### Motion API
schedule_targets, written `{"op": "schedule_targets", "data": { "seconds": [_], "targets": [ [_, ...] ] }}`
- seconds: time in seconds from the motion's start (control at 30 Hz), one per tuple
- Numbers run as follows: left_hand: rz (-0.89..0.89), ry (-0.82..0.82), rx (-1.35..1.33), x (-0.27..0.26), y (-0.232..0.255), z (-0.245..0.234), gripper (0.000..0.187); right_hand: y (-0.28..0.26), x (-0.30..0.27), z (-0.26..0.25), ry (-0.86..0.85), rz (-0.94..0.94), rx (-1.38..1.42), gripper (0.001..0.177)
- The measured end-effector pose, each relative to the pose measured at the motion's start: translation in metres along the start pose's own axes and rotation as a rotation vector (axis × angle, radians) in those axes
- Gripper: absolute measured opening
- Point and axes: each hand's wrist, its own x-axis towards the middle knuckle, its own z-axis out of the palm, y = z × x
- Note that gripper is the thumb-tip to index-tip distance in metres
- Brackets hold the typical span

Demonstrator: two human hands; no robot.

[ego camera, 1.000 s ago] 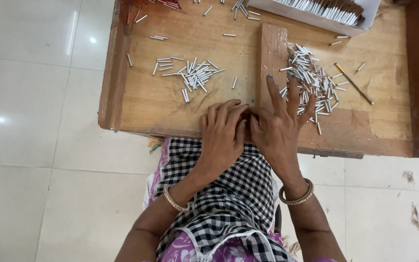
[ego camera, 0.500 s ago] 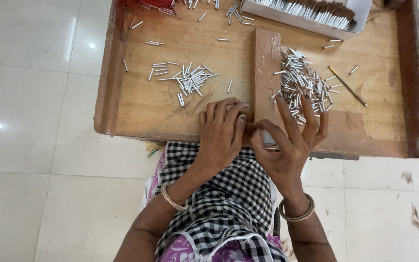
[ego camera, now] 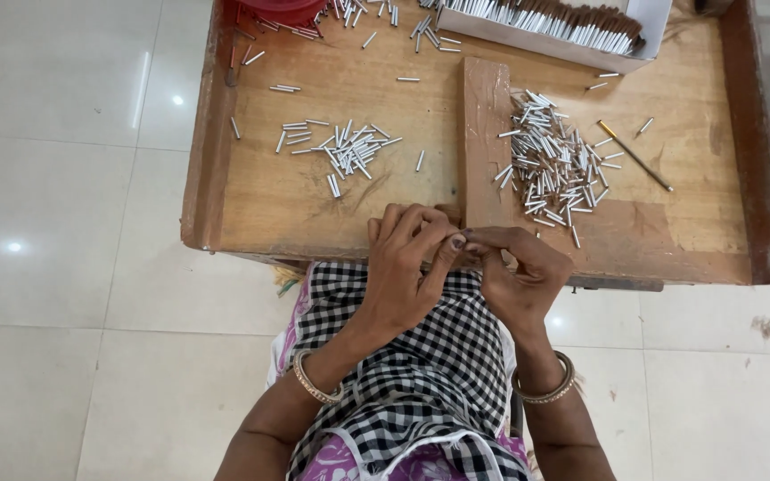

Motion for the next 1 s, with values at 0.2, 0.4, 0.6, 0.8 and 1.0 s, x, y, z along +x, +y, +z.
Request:
{"op": "schedule_targets", "data": {
  "seconds": [0.2,0.4,0.6,0.8,1.0],
  "targets": [
    [-0.313,-0.137,-0.463,0.001,-0.010,-0.007,0.029,-0.012,0.002,-0.001,0.073,-0.182,-0.098,0.030],
    [-0.262,-0.028,-0.392,-0.008,-0.025,0.001,0.019,-0.020,0.004,0.003,-0.118,-0.040,0.104,0.027],
    [0.023,0.271,0.301,0.004,-0.039,-0.042,0.007,-0.012,0.006,0.013,0.005,-0.285,-0.204,0.029],
    [-0.040,0.165,0.677,0.022,-0.087,-0.077,0.018,-0.011,0.007,0.016,-0.042,-0.260,-0.136,0.029],
    [-0.036,0.039,0.701,0.032,-0.102,-0.072,0.015,-0.015,0.006,0.022,-0.065,-0.175,-0.042,0.032]
  ]
}}
